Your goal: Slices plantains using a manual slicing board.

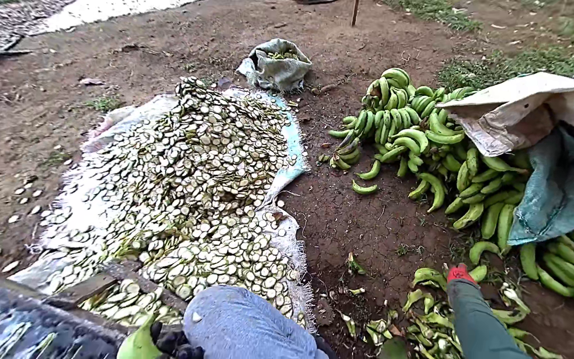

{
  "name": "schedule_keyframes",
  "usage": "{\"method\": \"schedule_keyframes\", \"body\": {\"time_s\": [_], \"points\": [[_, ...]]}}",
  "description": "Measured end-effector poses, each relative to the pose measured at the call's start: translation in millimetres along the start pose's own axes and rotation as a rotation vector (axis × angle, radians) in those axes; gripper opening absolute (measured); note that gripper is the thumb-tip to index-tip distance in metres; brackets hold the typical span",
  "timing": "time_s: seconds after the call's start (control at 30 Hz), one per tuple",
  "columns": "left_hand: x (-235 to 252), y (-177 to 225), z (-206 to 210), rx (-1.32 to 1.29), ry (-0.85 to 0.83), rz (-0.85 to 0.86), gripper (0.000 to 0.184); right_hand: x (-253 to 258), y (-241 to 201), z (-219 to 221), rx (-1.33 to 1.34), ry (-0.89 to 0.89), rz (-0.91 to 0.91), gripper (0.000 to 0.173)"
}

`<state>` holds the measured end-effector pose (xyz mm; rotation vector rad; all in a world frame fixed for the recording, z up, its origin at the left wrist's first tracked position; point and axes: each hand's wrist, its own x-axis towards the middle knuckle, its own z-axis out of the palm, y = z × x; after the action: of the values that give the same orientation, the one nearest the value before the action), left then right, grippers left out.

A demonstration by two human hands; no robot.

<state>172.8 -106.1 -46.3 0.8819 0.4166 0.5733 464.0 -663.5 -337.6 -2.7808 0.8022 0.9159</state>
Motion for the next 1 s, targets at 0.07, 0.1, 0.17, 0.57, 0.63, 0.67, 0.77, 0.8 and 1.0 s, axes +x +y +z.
{"method": "schedule_keyframes", "body": {"time_s": [0.07, 0.1, 0.17, 0.57, 0.63, 0.67, 0.77, 0.8, 1.0], "points": [[-5, 9, -12, 0.023, 0.014, 0.049, 0.032, -9, 0, -2, -0.07, -0.009, -0.061, 0.07], [-7, 11, -20, 0.05, 0.033, 0.067, 0.037, -17, 2, -7, -0.085, 0.015, -0.095, 0.069], [-10, 12, -30, 0.157, 0.078, 0.09, 0.045, -51, -3, -26, 0.013, 0.094, -0.153, 0.072], [-4, 28, 3, 0.468, -0.192, 0.356, 0.086, -495, -285, -55, 1.185, -1.035, -1.707, 0.046], [-15, 55, -18, 0.467, -0.034, 0.405, 0.083, -557, -321, -36, 1.101, -0.94, -1.732, 0.051], [-21, 68, -31, 0.484, 0.077, 0.433, 0.084, -583, -335, -24, 1.058, -0.86, -1.729, 0.052], [-32, 96, -65, 0.702, 0.473, 0.477, 0.087, -639, -358, 7, 0.846, -0.758, -1.789, 0.059], [-33, 101, -74, 0.817, 0.583, 0.488, 0.085, -652, -361, 12, 0.731, -0.772, -1.826, 0.065], [-1, 74, -120, 0.832, 0.8, 0.367, 0.063, -670, -389, 76, 0.543, -0.564, -1.829, 0.096]]}}
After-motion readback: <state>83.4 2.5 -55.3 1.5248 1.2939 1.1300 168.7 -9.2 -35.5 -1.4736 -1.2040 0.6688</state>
